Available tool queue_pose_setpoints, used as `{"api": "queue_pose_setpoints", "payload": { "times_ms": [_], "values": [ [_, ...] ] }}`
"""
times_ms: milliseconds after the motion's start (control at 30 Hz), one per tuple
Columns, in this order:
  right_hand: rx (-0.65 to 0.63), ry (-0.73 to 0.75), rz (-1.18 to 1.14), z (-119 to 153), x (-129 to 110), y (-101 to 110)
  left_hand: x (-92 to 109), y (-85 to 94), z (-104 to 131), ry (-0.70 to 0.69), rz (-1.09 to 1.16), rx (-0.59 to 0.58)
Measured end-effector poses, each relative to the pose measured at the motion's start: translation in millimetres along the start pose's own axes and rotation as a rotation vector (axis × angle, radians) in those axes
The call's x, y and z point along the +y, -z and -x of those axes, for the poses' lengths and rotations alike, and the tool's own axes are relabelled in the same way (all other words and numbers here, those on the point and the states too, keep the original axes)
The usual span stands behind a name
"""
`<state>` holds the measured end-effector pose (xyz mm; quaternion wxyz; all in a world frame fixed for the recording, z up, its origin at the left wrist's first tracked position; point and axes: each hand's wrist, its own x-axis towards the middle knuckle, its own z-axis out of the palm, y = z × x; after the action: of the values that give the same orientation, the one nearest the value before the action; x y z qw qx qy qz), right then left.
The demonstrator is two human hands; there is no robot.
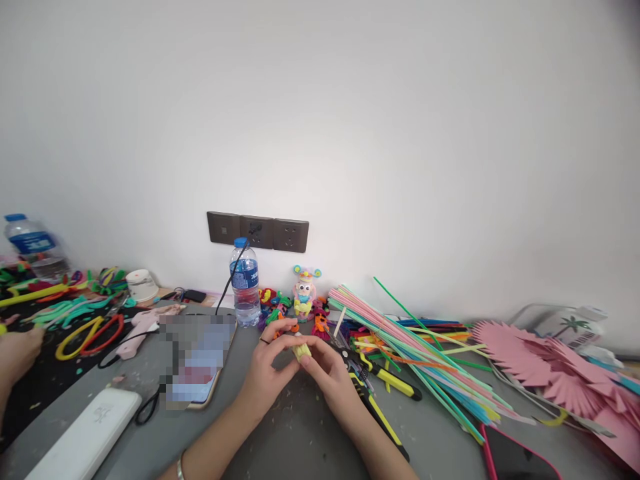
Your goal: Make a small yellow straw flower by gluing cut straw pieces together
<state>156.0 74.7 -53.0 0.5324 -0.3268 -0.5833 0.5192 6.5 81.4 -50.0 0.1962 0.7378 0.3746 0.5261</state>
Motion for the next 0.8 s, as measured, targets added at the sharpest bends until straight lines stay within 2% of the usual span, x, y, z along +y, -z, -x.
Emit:
{"api": "queue_pose_setpoints", "payload": {
  "times_ms": [133, 333, 500, 800],
  "values": [
    [-0.028, -0.015, -0.008, 0.1, -0.9, -0.1, 0.4, 0.5, -0.2, -0.034, -0.021, -0.029],
    [-0.064, -0.032, -0.021, 1.2, -2.8, -1.5, -5.7, 0.0, -0.6, -0.193, -0.037, -0.048],
    [-0.086, -0.028, -0.111, 1.4, -0.2, -1.0, -7.6, 0.4, -0.6, -0.227, -0.049, -0.038],
    [-0.157, -0.071, -0.107, 0.6, -3.9, 2.9, -8.5, -1.0, -0.3, -0.299, -0.049, -0.014]
  ]
}}
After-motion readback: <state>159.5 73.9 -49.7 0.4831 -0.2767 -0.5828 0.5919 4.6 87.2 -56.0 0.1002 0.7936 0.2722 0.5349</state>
